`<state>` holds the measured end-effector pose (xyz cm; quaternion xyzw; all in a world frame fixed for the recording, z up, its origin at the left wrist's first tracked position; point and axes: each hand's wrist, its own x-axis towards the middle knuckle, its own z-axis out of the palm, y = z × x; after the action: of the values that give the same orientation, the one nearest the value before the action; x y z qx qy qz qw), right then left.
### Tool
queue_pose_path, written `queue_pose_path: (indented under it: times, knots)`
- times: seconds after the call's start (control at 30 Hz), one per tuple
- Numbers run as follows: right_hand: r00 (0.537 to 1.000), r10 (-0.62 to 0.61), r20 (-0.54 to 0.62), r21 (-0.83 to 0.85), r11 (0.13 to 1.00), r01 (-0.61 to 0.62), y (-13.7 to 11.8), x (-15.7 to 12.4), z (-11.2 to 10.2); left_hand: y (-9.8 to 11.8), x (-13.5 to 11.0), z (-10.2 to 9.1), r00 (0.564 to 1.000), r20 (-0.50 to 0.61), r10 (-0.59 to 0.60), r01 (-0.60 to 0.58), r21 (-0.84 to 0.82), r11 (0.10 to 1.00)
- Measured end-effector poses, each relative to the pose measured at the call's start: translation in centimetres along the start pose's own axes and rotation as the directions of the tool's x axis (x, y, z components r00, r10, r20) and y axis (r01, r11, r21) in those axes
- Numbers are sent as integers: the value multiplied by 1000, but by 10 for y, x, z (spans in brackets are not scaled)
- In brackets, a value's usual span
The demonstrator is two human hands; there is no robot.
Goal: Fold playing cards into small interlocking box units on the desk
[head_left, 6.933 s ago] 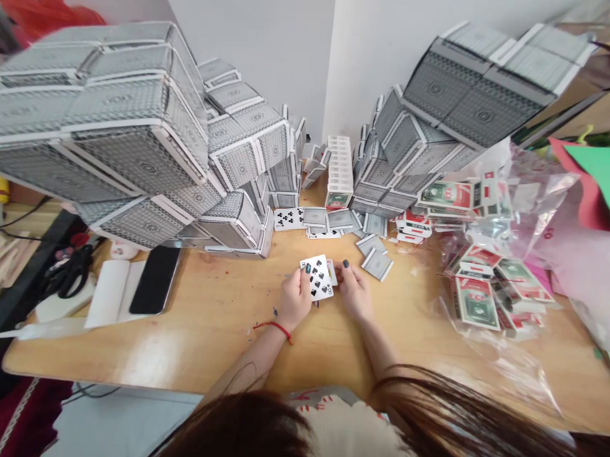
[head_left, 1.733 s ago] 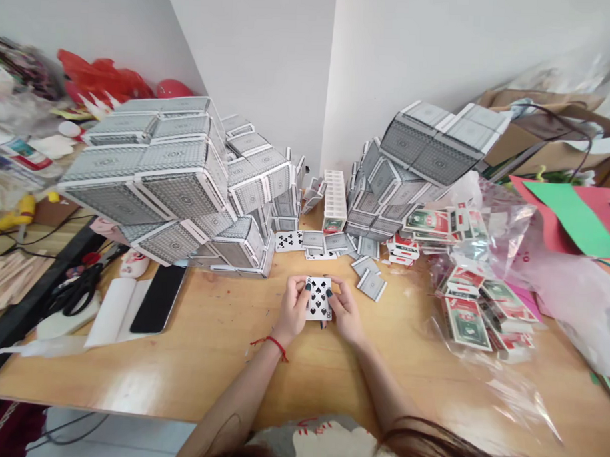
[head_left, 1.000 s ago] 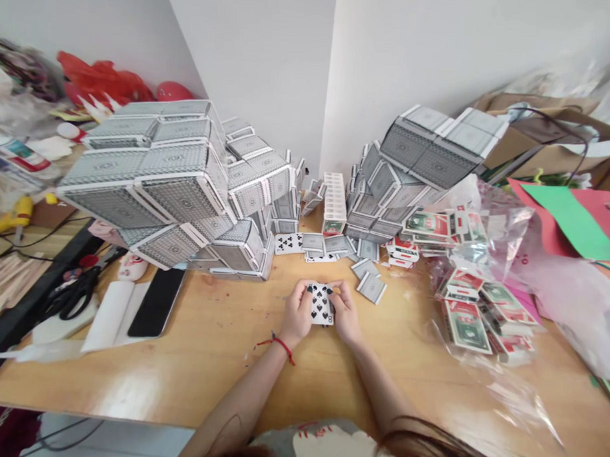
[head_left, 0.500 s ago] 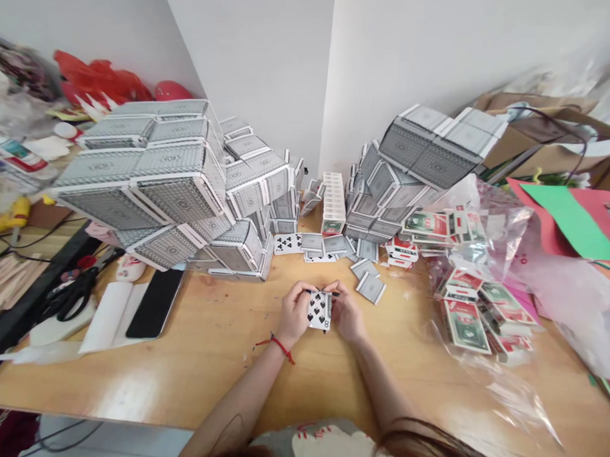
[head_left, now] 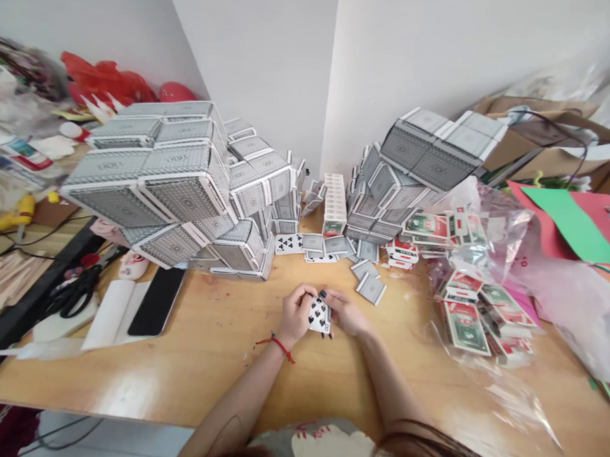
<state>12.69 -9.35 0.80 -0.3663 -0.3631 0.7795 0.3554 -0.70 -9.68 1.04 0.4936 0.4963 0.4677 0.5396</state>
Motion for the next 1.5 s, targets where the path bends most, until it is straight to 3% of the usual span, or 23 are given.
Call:
queue_pose_path:
  times: [0.17,0.27,0.37,0.57,0.77,0.87,0.93,1.03,1.23,1.33,1.5]
  knots:
    - [977,-166,-137,-193,971,138,6,-2,0,6,1,0,1000,-4,6,-6,-52,999]
    - [935,-294,-197,-331,918,219,7,-3,1,12,4,-2,996,49,74,-76,46,996]
    - [921,-342,-187,-388,887,250,7,-4,0,14,6,-3,991,78,104,-118,190,975]
    - [956,-249,-155,-337,923,186,8,-7,-3,11,13,-4,995,89,43,-63,233,970]
    - [973,-166,-161,-267,956,119,11,-5,2,7,17,-3,982,12,-187,185,93,978]
    - [970,-154,-186,-269,958,101,10,-4,6,3,16,-3,972,-55,-230,233,61,971]
    - [966,-143,-216,-258,962,85,9,-4,8,0,16,-3,973,-85,-213,221,94,971]
    - [958,-134,-255,-216,973,78,7,-5,8,-3,18,-3,989,-25,-147,149,201,968]
    - [883,-290,-368,-224,950,219,-1,8,2,1,35,5,999,34,2,-12,302,953]
    - [858,-300,-417,-141,954,265,-7,19,-4,2,47,10,999,30,32,-40,304,952]
    - [909,-254,-330,-189,962,200,-15,23,-15,2,57,6,983,177,55,-97,240,966]
